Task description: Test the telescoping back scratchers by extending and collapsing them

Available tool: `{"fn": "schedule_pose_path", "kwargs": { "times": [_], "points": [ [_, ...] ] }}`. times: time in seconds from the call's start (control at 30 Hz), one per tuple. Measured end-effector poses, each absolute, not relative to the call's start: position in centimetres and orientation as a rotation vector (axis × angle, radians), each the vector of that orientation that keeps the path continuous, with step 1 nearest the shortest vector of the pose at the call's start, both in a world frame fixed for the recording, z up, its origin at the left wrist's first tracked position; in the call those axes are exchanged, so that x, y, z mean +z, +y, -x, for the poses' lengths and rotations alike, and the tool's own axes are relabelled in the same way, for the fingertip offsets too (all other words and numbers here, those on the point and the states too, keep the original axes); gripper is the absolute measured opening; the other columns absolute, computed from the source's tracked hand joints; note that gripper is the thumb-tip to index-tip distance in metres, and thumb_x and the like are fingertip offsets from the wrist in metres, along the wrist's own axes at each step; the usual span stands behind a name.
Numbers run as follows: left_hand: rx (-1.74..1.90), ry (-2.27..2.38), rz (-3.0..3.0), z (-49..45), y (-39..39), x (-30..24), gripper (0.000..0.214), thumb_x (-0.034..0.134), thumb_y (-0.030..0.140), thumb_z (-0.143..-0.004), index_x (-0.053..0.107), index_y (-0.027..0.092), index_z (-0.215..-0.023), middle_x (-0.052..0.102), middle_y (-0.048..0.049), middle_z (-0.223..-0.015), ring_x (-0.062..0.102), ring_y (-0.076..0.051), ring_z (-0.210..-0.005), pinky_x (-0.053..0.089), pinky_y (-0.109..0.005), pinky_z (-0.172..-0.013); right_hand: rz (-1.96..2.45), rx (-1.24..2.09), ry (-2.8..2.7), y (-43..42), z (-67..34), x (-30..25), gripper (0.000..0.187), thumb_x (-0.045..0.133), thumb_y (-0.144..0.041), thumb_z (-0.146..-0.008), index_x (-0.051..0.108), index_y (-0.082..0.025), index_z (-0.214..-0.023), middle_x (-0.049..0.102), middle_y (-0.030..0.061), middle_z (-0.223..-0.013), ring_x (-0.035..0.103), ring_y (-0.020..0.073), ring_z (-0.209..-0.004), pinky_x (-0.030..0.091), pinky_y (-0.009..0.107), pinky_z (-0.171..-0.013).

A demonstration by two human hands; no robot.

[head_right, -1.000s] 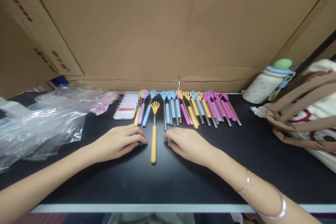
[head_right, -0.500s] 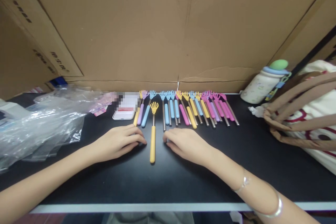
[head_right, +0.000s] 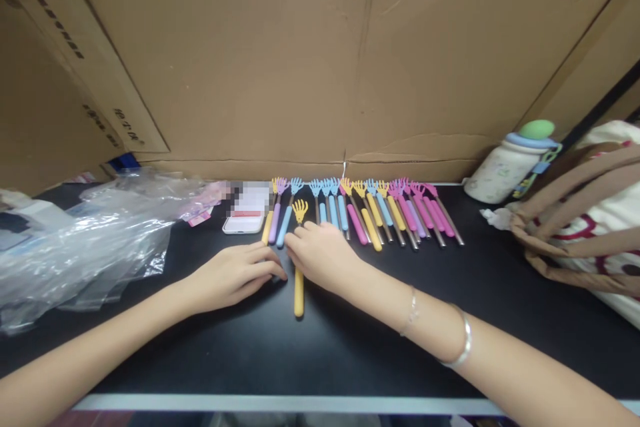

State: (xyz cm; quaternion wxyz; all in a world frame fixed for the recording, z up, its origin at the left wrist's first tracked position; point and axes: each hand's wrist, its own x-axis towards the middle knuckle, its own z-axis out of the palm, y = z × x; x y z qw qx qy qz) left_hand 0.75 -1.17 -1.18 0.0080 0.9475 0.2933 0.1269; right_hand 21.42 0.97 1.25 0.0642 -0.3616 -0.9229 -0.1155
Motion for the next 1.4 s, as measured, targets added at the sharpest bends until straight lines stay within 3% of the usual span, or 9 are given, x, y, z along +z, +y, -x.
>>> {"fn": "schedule_pose_path", "kwargs": {
  "times": [0.23,0.6,0.77,1.13,1.27,1.4],
  "points": [
    [0.413,0.911,-2.992,-0.6,-1.3,-1.1,0.026,0.036,0.015,-0.089,0.056,0.024,-0.103,0.060,-0.0015,-0.098,0.055,-0.014,-0.090,0.042,-0.024,-0.076,1.429,-0.335,-2.805,1.7,-19.0,1.0,0.018,0.044,-0.030,-0.084,0.054,-0.016,-0.087,0.066,0.0078,-0.076,0.062,0.0207,-0.070,0.027,0.027,-0.056],
    [0.515,0.856,-3.036,-0.5,-1.2,-0.5,0.023,0.037,0.014,-0.089,0.058,0.022,-0.089,0.062,0.0005,-0.087,0.054,-0.013,-0.085,0.042,-0.024,-0.074,1.554,-0.380,-2.728,1.1,-20.3,3.6,0.015,0.046,-0.020,-0.076,0.053,-0.018,-0.089,0.065,0.0044,-0.072,0.062,0.0179,-0.067,0.017,0.026,-0.049],
    [0.794,0.888,-3.155,-0.3,-1.1,-0.4,0.024,0.039,0.010,-0.085,0.059,0.023,-0.091,0.064,0.0012,-0.103,0.051,-0.015,-0.105,0.041,-0.028,-0.090,1.439,-0.416,-2.654,0.7,-21.6,4.1,0.017,0.046,-0.016,-0.077,0.051,-0.019,-0.093,0.064,0.0012,-0.071,0.059,0.0134,-0.063,0.017,0.025,-0.049],
    [1.058,1.204,-3.399,-0.5,-0.3,0.9,0.023,0.044,0.014,-0.087,0.057,0.021,-0.105,0.060,-0.0023,-0.119,0.049,-0.021,-0.116,0.039,-0.038,-0.099,0.986,-0.728,-2.518,1.6,-22.7,0.2,0.017,0.037,-0.011,-0.087,0.051,-0.019,-0.090,0.057,-0.0002,-0.073,0.049,0.0110,-0.064,0.021,0.027,-0.054],
    [0.822,1.347,-3.404,-1.1,0.3,1.4,0.023,0.042,0.020,-0.090,0.055,0.017,-0.109,0.066,-0.0045,-0.097,0.059,-0.017,-0.089,0.042,-0.034,-0.083,0.867,-0.811,-2.501,1.5,-22.8,0.3,0.021,0.034,-0.014,-0.091,0.052,-0.020,-0.101,0.056,-0.0002,-0.077,0.046,0.0112,-0.066,0.023,0.027,-0.056],
    [0.683,1.378,-3.464,-1.3,-0.1,1.6,0.017,0.043,0.025,-0.091,0.059,0.020,-0.091,0.062,0.0003,-0.072,0.056,-0.016,-0.071,0.033,-0.030,-0.061,0.807,-0.862,-2.536,1.3,-22.8,0.9,0.021,0.035,-0.018,-0.092,0.055,-0.019,-0.095,0.053,0.0005,-0.073,0.044,0.0123,-0.067,0.022,0.027,-0.057]
  ]
}}
